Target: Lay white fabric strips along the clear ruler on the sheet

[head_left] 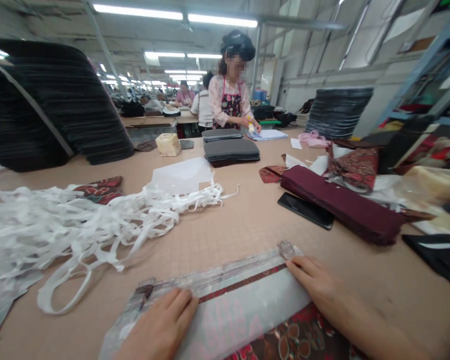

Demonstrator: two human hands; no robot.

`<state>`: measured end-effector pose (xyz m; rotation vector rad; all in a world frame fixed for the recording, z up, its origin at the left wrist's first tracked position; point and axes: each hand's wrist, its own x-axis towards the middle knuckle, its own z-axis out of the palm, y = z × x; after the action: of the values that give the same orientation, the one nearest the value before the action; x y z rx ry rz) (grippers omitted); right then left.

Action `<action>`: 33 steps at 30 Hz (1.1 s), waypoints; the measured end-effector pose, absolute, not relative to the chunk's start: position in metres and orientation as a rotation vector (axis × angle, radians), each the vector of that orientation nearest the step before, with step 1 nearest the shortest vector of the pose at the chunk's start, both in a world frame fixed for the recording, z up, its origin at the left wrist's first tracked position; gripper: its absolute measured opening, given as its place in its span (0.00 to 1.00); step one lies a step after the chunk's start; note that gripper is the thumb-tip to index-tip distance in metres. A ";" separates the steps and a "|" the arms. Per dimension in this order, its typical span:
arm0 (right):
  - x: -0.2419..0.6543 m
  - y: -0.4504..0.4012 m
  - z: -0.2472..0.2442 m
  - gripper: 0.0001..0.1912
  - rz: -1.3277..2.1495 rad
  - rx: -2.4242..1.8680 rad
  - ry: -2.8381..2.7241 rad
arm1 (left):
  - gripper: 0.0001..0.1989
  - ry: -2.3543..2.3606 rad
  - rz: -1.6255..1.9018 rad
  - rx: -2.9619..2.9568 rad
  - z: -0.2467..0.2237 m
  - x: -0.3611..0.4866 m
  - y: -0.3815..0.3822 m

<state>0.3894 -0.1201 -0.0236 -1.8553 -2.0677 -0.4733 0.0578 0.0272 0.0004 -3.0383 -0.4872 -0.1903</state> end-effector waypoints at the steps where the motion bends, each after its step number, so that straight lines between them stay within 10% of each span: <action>1: 0.391 -0.120 -0.023 0.23 -0.488 -1.833 -2.081 | 0.26 -0.551 -0.208 -3.036 0.005 0.045 0.027; 13: 0.289 -0.040 0.021 0.15 -0.081 -1.446 -2.522 | 0.10 -0.653 -0.184 -2.966 0.009 0.015 0.025; 26: 0.272 -0.050 -0.006 0.20 -0.529 -0.994 -2.625 | 0.11 -0.770 -0.318 -2.937 0.006 -0.017 0.010; 33: 0.240 -0.027 0.005 0.20 -0.159 -1.150 -2.629 | 0.11 -1.034 -0.662 -2.975 -0.002 -0.023 0.017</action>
<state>0.2396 -0.0267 0.0047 -1.1504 -2.6292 -0.1593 -0.0229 0.0172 -0.0019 -2.9746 -1.0335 -0.6624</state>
